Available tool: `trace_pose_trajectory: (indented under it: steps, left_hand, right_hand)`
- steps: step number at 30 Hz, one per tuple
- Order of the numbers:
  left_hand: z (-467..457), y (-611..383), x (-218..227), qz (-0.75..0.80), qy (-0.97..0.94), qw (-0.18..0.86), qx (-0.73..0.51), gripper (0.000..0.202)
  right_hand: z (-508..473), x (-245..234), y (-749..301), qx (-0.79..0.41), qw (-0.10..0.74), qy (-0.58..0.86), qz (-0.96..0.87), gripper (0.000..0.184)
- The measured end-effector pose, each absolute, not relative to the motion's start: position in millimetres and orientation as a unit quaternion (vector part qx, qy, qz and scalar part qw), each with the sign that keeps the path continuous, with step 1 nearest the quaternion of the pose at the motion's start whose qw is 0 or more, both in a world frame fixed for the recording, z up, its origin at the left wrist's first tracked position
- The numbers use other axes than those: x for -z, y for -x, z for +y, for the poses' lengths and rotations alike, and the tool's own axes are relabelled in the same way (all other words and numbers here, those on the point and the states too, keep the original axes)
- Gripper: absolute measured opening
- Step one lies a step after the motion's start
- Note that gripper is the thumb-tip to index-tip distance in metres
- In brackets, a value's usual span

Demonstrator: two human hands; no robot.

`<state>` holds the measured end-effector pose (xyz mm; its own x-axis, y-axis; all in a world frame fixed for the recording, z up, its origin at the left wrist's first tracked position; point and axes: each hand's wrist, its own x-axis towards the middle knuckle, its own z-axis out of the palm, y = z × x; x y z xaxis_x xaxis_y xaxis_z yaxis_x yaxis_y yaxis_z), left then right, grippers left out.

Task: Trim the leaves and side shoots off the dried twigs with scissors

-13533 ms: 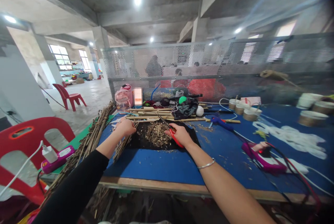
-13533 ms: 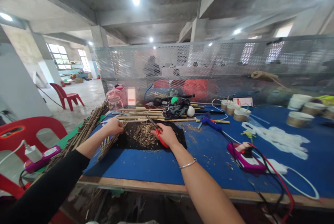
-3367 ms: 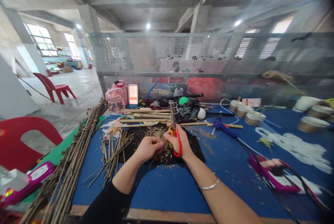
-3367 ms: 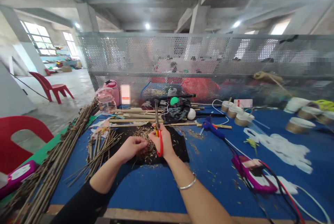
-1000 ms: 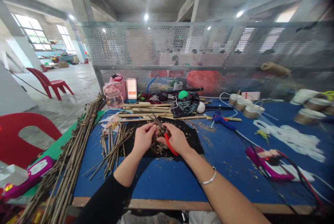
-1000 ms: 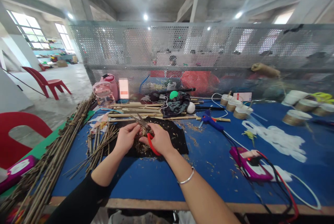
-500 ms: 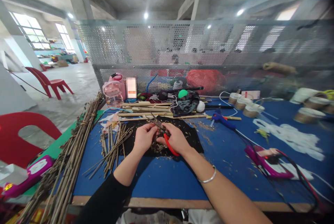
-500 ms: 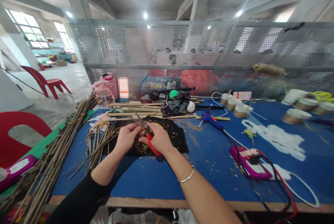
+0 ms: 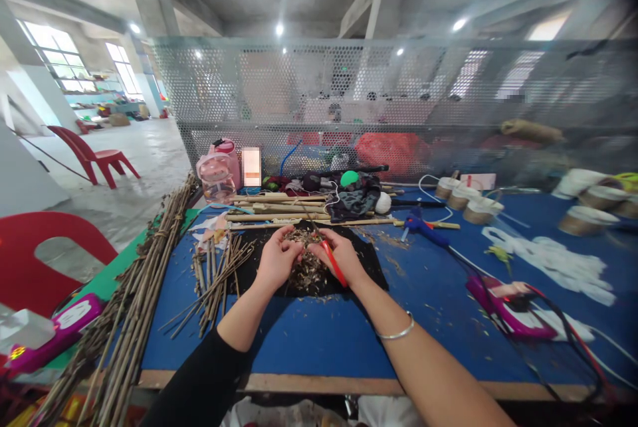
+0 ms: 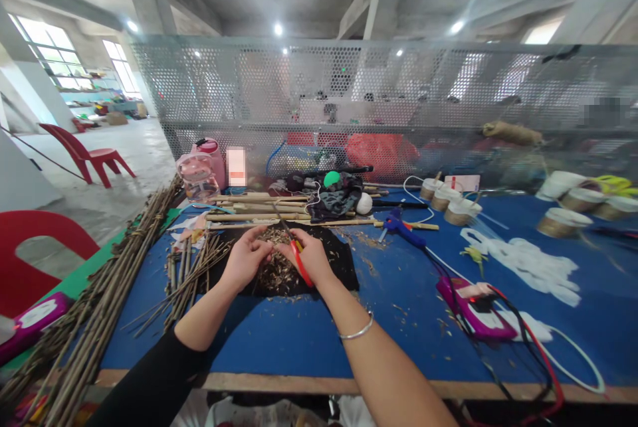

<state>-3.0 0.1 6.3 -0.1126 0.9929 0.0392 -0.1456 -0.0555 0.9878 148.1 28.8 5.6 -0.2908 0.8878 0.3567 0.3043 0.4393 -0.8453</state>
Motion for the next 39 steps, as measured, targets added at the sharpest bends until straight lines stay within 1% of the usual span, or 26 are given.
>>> trace_pose_trajectory:
  steps: [2, 3, 5, 7, 8, 12, 14, 18, 22, 24, 27, 30, 34, 39]
  left_hand:
    - [-2, -1, -6, 0.461, -0.462, 0.521, -0.550, 0.066]
    - [-3, -3, -5, 0.454, -0.471, 0.531, -0.539, 0.069]
    - [-5, -6, -5, 0.446, -0.481, 0.541, -0.527, 0.070]
    - [-6, -7, -5, 0.445, -0.477, 0.549, -0.523, 0.067]
    - [-6, -7, -5, 0.448, -0.472, 0.559, -0.514, 0.063]
    - [-7, -3, -6, 0.459, -0.466, 0.611, -0.445, 0.033]
    - [-7, -1, -4, 0.461, -0.471, 0.624, -0.420, 0.027]
    - [-7, 1, 1, 0.469, -0.493, 0.620, -0.390, 0.027]
    - [-5, 1, -4, 0.482, -0.462, 0.606, -0.432, 0.026]
    - [-4, 1, -10, 0.474, -0.436, 0.601, -0.473, 0.027]
    - [-4, 1, -16, 0.451, -0.420, 0.591, -0.520, 0.031]
    - [-5, 2, -17, 0.435, -0.447, 0.571, -0.534, 0.033]
    - [-5, 2, -15, 0.434, -0.481, 0.545, -0.532, 0.033]
    - [-2, 3, -10, 0.458, -0.456, 0.524, -0.555, 0.034]
  right_hand:
    - [28, -9, -146, -0.420, 0.462, 0.397, -0.673, 0.035]
    - [27, -10, -144, -0.452, 0.467, 0.391, -0.652, 0.035]
    - [25, -14, -142, -0.488, 0.467, 0.385, -0.629, 0.035]
    - [24, -16, -142, -0.492, 0.471, 0.383, -0.625, 0.035]
    - [24, -16, -142, -0.484, 0.478, 0.383, -0.625, 0.035]
    - [30, -16, -149, -0.444, 0.522, 0.397, -0.610, 0.035]
    - [32, -14, -151, -0.443, 0.532, 0.395, -0.604, 0.036]
    - [32, -13, -149, -0.434, 0.524, 0.395, -0.618, 0.035]
    - [29, -12, -147, -0.391, 0.517, 0.406, -0.644, 0.037]
    - [28, -11, -149, -0.343, 0.490, 0.415, -0.686, 0.040]
    - [27, -9, -151, -0.274, 0.425, 0.426, -0.750, 0.047]
    - [25, -6, -150, -0.252, 0.394, 0.414, -0.781, 0.051]
    - [26, -3, -149, -0.244, 0.385, 0.404, -0.793, 0.055]
    - [26, -4, -149, -0.224, 0.388, 0.397, -0.801, 0.056]
